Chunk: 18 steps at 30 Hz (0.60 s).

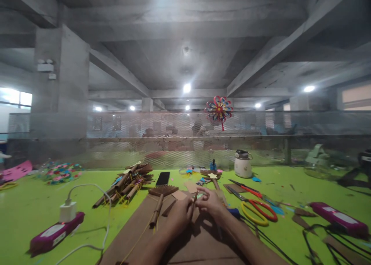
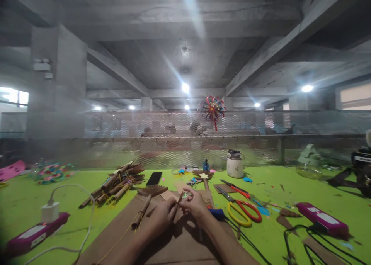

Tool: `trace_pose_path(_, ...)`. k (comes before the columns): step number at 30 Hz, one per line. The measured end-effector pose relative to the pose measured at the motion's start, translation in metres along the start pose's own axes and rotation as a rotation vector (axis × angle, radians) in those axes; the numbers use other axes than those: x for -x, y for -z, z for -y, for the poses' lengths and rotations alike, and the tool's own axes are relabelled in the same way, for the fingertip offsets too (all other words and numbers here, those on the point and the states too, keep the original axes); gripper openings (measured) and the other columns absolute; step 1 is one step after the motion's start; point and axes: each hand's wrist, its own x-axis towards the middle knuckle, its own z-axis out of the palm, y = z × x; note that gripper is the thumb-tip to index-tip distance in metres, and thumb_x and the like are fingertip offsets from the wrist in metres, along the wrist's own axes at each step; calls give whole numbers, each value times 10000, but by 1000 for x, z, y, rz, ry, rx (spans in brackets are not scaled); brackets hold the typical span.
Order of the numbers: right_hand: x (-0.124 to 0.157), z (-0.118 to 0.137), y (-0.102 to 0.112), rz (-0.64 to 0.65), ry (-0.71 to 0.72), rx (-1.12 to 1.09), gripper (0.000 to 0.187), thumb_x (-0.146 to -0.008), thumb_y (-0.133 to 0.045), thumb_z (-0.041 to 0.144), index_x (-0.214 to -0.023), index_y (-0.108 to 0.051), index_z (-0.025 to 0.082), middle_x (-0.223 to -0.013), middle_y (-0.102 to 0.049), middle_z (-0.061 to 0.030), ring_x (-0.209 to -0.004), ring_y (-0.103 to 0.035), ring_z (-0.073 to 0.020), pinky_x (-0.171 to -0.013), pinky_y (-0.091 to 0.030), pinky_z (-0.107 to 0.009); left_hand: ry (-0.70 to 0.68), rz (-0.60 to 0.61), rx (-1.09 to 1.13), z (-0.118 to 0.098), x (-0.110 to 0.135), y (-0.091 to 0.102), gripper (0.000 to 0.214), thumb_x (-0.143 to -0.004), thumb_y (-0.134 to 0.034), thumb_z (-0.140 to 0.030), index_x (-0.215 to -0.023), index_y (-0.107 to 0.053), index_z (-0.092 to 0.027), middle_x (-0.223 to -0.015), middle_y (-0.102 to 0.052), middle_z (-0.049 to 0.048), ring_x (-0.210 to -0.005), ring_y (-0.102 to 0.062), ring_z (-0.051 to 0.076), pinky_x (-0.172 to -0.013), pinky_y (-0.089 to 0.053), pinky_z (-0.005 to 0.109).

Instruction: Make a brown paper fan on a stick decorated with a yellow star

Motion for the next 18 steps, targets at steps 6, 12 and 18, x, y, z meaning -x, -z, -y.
trace_pose_path(6,-6,-11,2,-15,46,42,646,-453,-741,174,-1056,-516,117,-444,-526,92,-388,-461,-81,-423,-352,-203,2,34,-50,1,1,-3,352,-936,-307,-345,-882,-603,-162,-830,-672,77,-735,-588,175,-587,-309,237)
trace_pose_path(12,-7,-10,3,-26,67,23,678,-458,-766,231,-1078,-516,117,-461,-539,74,-404,-489,-100,-433,-381,-214,-38,8,104,-7,4,-2,346,-924,-328,-363,-996,-612,-180,-910,-676,90,-829,-590,187,-721,-377,249)
trace_pose_path(18,-6,-10,3,-14,47,109,617,-500,-729,199,-1083,-534,142,-493,-527,88,-413,-474,-81,-443,-397,-210,-19,41,154,-7,2,-3,262,-864,-408,-293,-877,-631,-157,-831,-679,65,-727,-566,167,-666,-387,239)
